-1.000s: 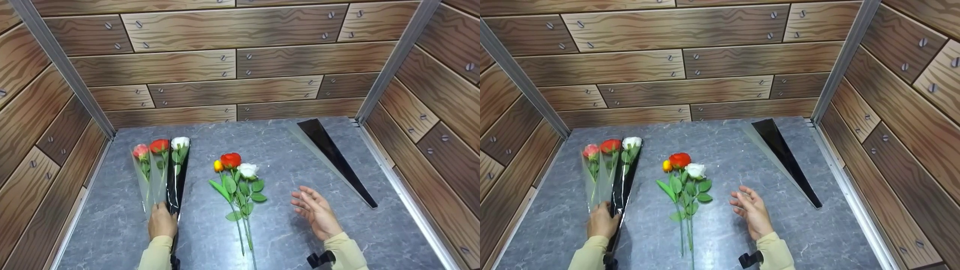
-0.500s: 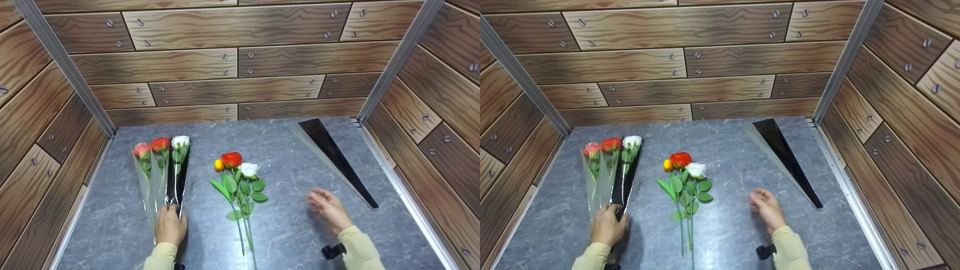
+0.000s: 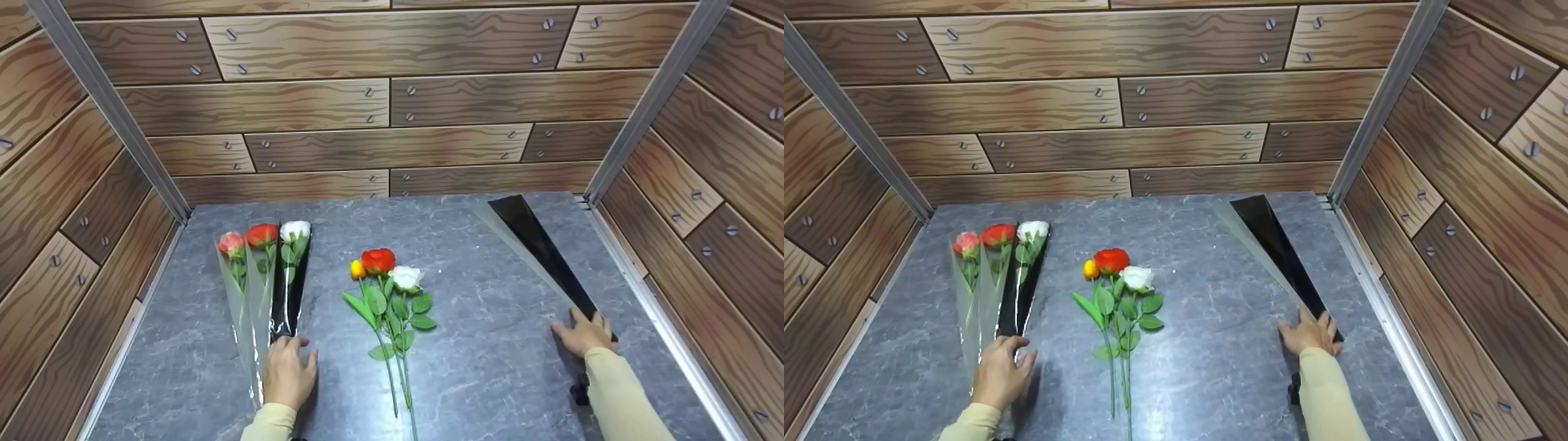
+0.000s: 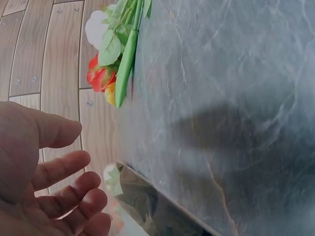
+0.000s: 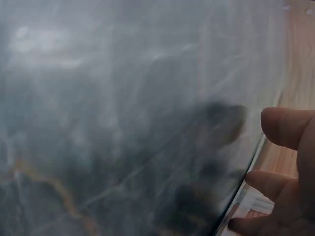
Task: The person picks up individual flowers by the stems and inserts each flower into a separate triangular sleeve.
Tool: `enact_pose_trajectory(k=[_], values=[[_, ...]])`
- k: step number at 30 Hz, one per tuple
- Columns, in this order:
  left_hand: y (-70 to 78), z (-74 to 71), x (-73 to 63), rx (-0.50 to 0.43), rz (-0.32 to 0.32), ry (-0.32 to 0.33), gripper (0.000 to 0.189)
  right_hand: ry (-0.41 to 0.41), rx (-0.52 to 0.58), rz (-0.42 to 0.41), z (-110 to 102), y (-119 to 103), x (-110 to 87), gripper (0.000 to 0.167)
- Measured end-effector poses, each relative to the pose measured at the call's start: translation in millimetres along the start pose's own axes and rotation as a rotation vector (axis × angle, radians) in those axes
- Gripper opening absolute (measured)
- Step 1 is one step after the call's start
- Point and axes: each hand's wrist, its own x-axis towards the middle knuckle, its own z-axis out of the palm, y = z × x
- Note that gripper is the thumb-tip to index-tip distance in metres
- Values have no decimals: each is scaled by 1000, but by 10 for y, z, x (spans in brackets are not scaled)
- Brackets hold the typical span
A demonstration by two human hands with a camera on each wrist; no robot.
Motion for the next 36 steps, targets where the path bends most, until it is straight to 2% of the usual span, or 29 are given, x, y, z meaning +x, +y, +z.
enact_pose_trajectory(k=[3, 18, 20, 22, 24, 26, 30, 33, 36], values=[[10, 10, -3, -2, 14, -3, 20, -20, -1, 28, 3, 32, -9, 87], [-13, -42, -38, -20, 37, 20, 18, 61, -124, 47, 9, -9, -52, 89], [-18, -50, -51, -23, 43, 18, 18, 113, -136, 51, 17, -10, -66, 80], [-22, -61, -66, -27, 48, 19, 18, 194, -133, 46, 29, -14, -84, 64], [-25, -70, -80, -30, 50, 20, 18, 273, -108, 36, 39, -26, -102, 46], [-25, -78, -92, -32, 49, 21, 18, 342, -74, 9, 47, -48, -119, 36], [-8, -87, -105, -32, 42, 20, 18, 367, -53, -49, 61, -100, -146, 35], [12, -96, -120, -37, 39, 17, 17, 380, -109, -88, 97, -122, -159, 31], [15, -117, -145, -44, 30, 11, 17, 392, -179, -120, 150, -151, -169, 18]])
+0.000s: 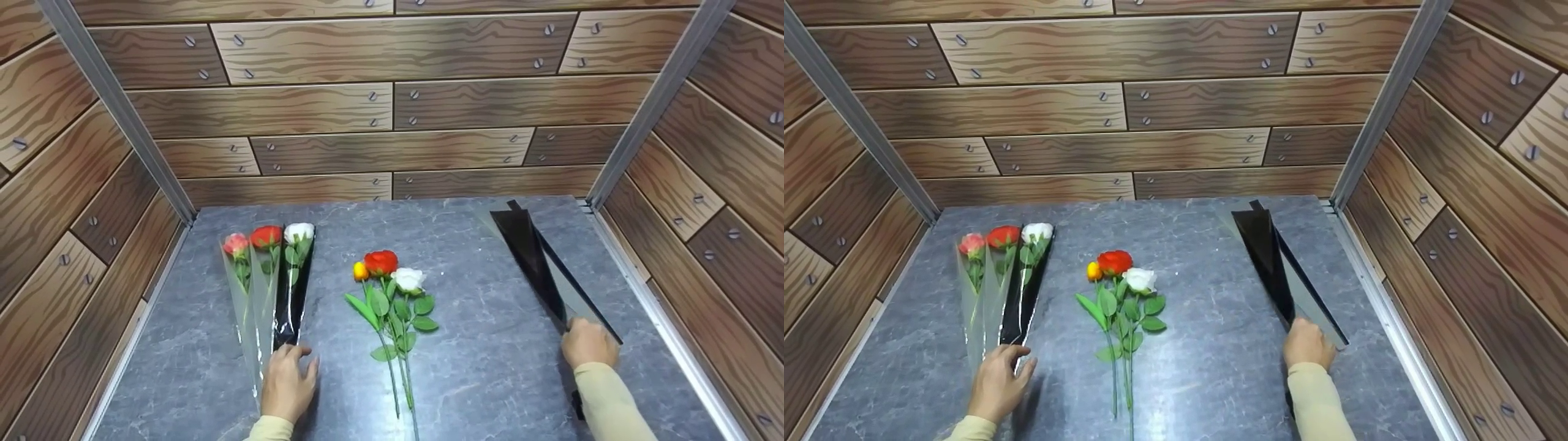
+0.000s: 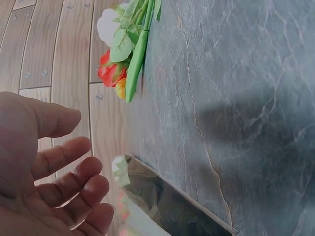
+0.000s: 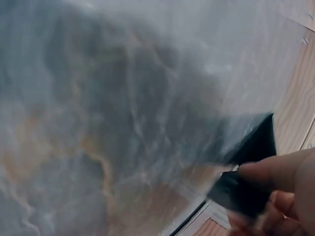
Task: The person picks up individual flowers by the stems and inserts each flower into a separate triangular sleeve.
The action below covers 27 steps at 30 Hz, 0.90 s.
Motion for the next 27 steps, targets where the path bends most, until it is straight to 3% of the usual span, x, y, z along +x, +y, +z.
enact_pose_trajectory(k=[4, 11, 17, 20, 23, 27], values=[[11, -16, -32, 0, -6, -10, 17, -8, -32, -39, 49, -66, -55, 10], [114, -39, -97, -27, 29, -18, 18, -23, -55, -94, 33, -376, -235, 23], [363, -19, -221, -174, 106, -24, 16, -108, -39, -111, -56, -839, -449, 28], [529, 21, -296, -304, 108, -118, 12, -98, -3, -172, -35, -1087, -563, 31], [683, 75, -374, -470, 47, -287, 13, -66, 50, -239, -7, -1319, -679, 36], [814, 165, -467, -611, -2, -461, 22, -52, 135, -357, 5, -1582, -844, 39]])
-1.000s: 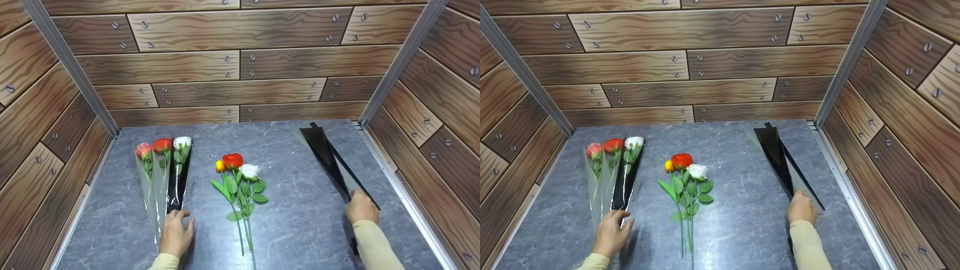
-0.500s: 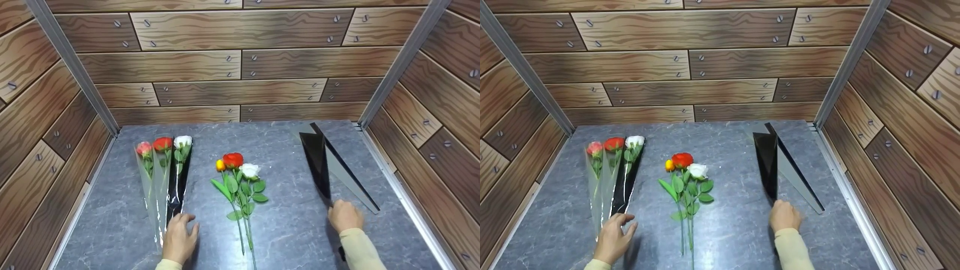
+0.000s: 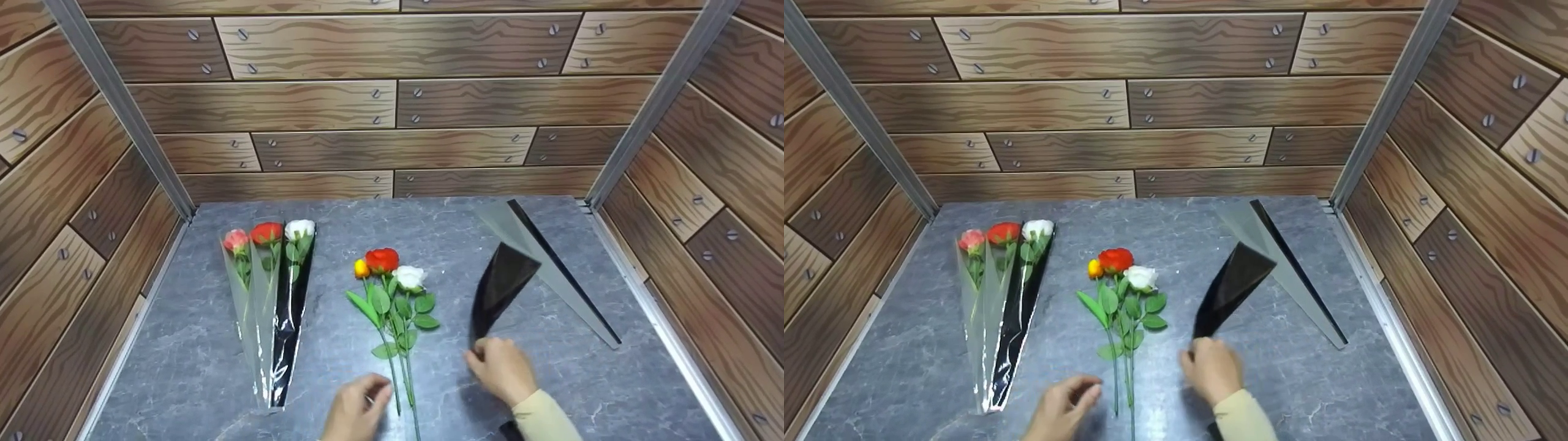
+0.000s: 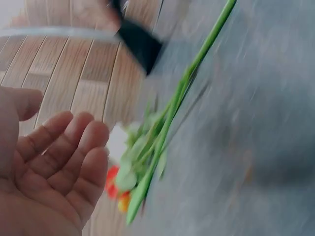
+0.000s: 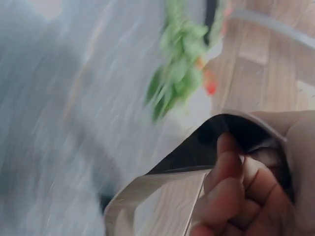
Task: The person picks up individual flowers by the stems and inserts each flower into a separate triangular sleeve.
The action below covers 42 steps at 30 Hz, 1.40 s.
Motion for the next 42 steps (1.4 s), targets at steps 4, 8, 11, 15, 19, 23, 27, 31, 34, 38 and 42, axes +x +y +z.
enact_pose_trajectory(k=[4, 8, 11, 15, 19, 23, 27, 31, 34, 38, 42], values=[[26, 128, 65, -115, -62, -111, 27, -46, 83, -156, 15, -214, -37, 38], [84, 178, 191, -263, -170, -204, 37, -110, 166, -270, 63, -373, -45, 34], [129, 199, 272, -400, -266, -265, 48, -124, 214, -338, 133, -476, -49, 28], [161, 240, 339, -535, -389, -296, 57, -116, 259, -448, 238, -581, -80, 19], [158, 254, 369, -587, -425, -273, 53, -159, 336, -537, 311, -614, -125, 14], [118, 252, 389, -560, -423, -221, 43, -278, 448, -552, 325, -566, -143, 15], [71, 255, 399, -498, -394, -174, 22, -388, 533, -429, 313, -477, -145, 24], [92, 257, 412, -493, -370, -133, 12, -509, 705, -194, 334, -373, -144, 37], [145, 242, 439, -494, -346, -112, 10, -592, 947, -33, 402, -287, -114, 38], [194, 222, 464, -515, -315, -114, 10, -614, 1373, 128, 519, -158, -43, 35], [191, 212, 470, -503, -321, -140, 8, -583, 1722, 211, 597, -58, 25, 32]])
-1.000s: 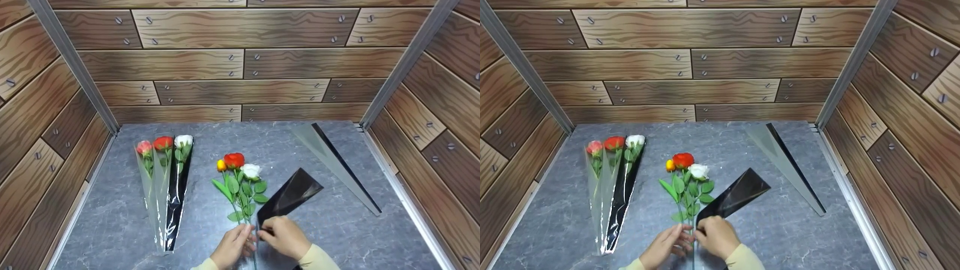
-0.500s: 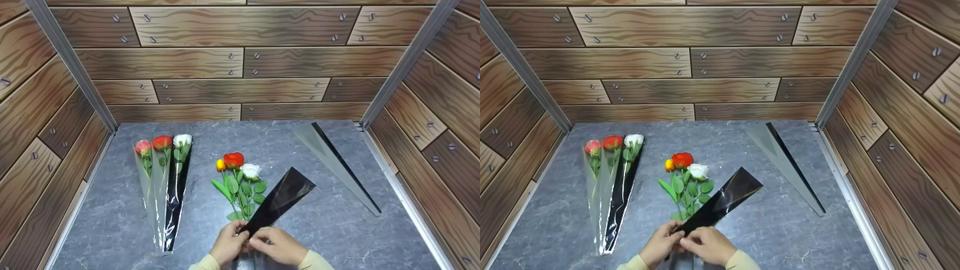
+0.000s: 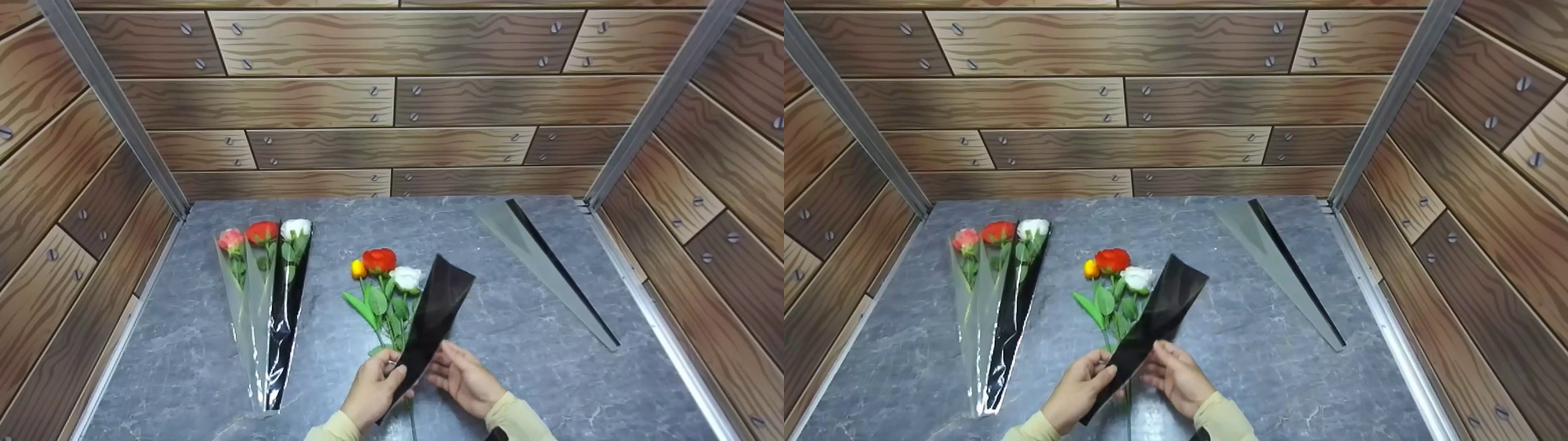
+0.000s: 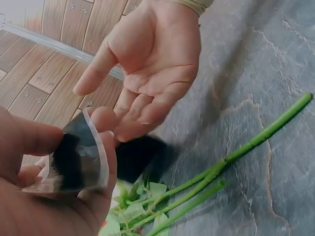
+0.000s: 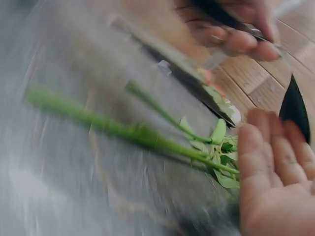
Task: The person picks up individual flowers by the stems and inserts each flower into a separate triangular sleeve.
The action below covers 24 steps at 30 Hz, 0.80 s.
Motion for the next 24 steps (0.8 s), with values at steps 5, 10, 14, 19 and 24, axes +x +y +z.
enact_pose_trajectory(k=[5, 10, 14, 19, 24], values=[[-29, -44, 2, 61, -41, -33, 7, 34, 225, -43, -31, -5, 72, 24], [-37, -151, -31, 239, 30, -86, 5, 169, 344, -75, -33, -93, 107, 18], [-72, -278, -81, 525, 181, -77, 5, 283, 415, -98, -120, -197, 60, 17], [-132, -499, -150, 727, 246, -38, 10, 317, 421, -142, -310, -325, -48, 20], [-169, -739, -210, 825, 232, -10, 11, 308, 409, -206, -520, -434, -178, 22]])
